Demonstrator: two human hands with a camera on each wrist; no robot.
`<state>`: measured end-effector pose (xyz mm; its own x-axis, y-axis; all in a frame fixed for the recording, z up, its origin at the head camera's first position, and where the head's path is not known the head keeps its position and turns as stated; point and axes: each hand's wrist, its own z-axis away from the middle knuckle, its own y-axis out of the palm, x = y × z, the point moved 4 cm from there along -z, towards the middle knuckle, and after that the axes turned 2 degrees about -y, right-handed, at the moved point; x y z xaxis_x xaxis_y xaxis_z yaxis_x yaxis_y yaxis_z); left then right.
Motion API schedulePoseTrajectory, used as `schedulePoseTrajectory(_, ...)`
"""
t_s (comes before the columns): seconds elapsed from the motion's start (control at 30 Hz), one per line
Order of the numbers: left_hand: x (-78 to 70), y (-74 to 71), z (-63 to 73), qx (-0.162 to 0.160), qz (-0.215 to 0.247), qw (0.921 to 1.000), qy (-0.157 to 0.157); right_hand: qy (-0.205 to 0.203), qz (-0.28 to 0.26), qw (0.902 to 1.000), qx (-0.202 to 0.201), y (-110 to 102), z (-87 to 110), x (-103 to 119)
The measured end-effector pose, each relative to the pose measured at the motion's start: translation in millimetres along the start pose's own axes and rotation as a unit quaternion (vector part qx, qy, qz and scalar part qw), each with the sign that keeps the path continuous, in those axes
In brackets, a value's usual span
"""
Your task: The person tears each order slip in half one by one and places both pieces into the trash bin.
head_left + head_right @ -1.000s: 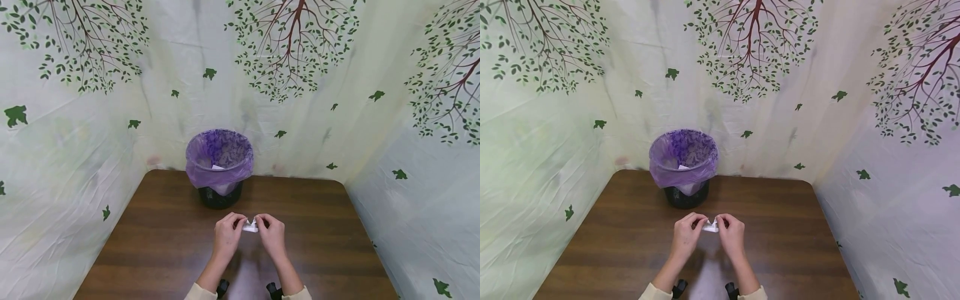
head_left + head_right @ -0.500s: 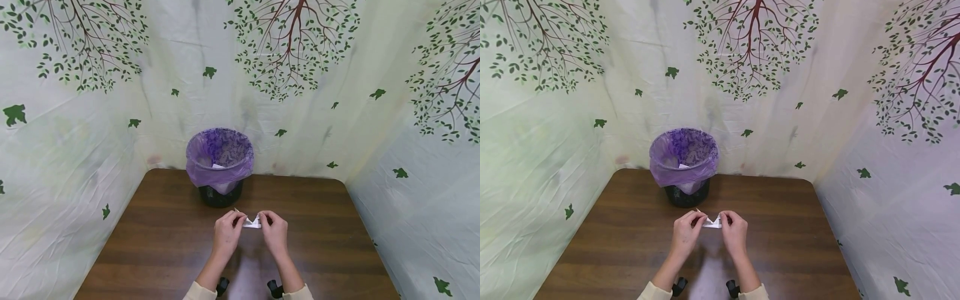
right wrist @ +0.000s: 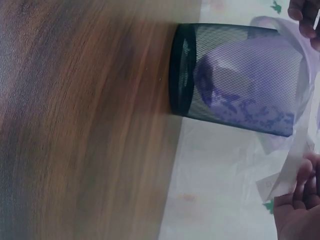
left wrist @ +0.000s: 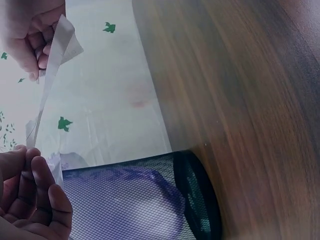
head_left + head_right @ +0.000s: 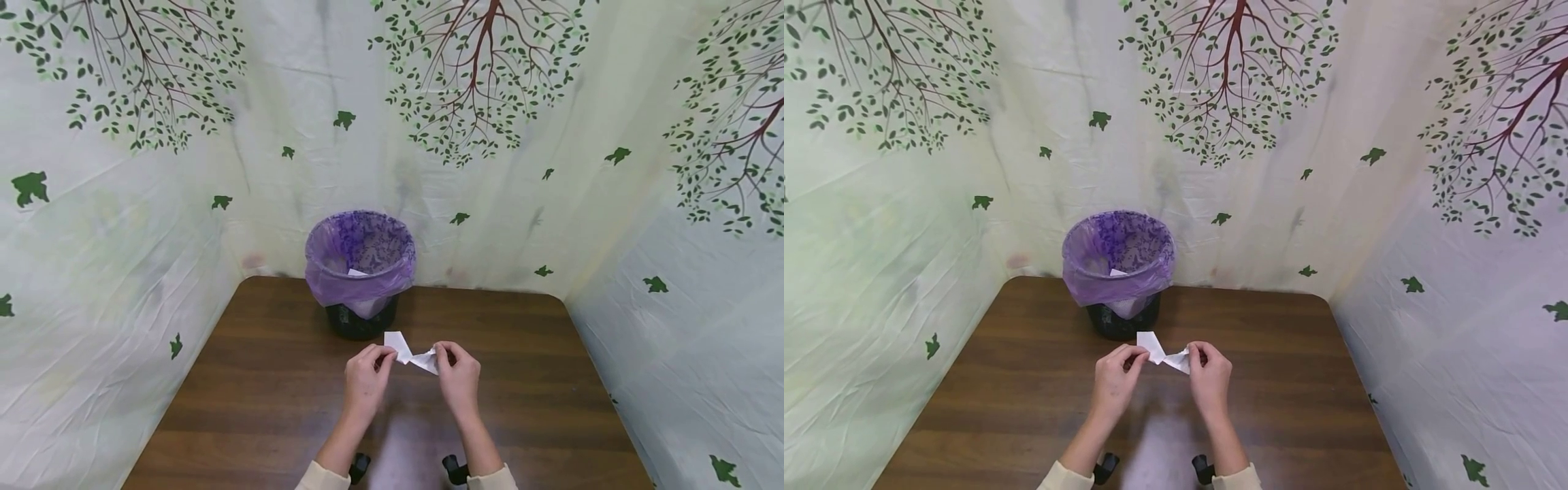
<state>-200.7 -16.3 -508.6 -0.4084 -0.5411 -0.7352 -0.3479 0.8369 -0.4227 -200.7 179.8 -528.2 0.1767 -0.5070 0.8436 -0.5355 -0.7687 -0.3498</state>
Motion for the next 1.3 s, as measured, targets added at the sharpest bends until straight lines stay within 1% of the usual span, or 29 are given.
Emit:
schedulePoseTrajectory(0.13, 0.9, -3.6, -0.6, 0.002, -0.003, 1.0000, -0.006, 0.004, 0.008, 0.9999, -0.009, -2, -2.5, -1)
schedulePoseTrajectory(0.27, 3.2, -6.3, -1.5, -0.002, -0.003, 1.0000, -0.001, 0.005, 0.012, 0.9998, -0.017, -4, -5.2, -2)
schedulePoseTrajectory(0.43, 5.9, -9.5, -2.1, -0.009, -0.002, 0.9999, 0.006, 0.015, 0.006, 0.9998, -0.015, -7, -6.8, -5)
schedulePoseTrajectory(0.6, 8.1, -14.4, -2.8, -0.010, 0.003, 0.9999, -0.005, 0.030, 0.006, 0.9993, -0.023, -11, -7.5, -8)
schedulePoseTrajectory(0.7, 7.3, -18.3, -4.0, -0.012, 0.003, 0.9999, -0.010, 0.023, 0.004, 0.9993, -0.029, -12, -9.2, -7)
schedulePoseTrajectory(0.77, 5.4, -21.3, -5.5, -0.016, 0.006, 0.9998, -0.008, 0.012, -0.001, 0.9994, -0.032, -12, -11.4, -4)
schedulePoseTrajectory(0.87, 1.1, -26.3, -9.4, -0.028, 0.010, 0.9995, 0.013, -0.007, -0.012, 0.9993, -0.036, -11, -16.7, 2)
schedulePoseTrajectory(1.03, -9.3, -37.6, -22.0, -0.050, 0.019, 0.9957, 0.075, -0.025, -0.026, 0.9989, -0.031, -7, -31.3, 20)
schedulePoseTrajectory(1.1, -14.9, -42.6, -29.9, -0.053, 0.028, 0.9936, 0.096, -0.036, -0.032, 0.9985, -0.028, -5, -39.3, 29)
schedulePoseTrajectory(1.17, -21.1, -47.8, -39.7, -0.052, 0.034, 0.9919, 0.110, -0.055, -0.038, 0.9974, -0.027, -3, -48.1, 40)
schedulePoseTrajectory(1.3, -31.1, -58.8, -63.4, -0.056, 0.040, 0.9903, 0.121, -0.105, -0.055, 0.9925, -0.030, 2, -65.7, 67)
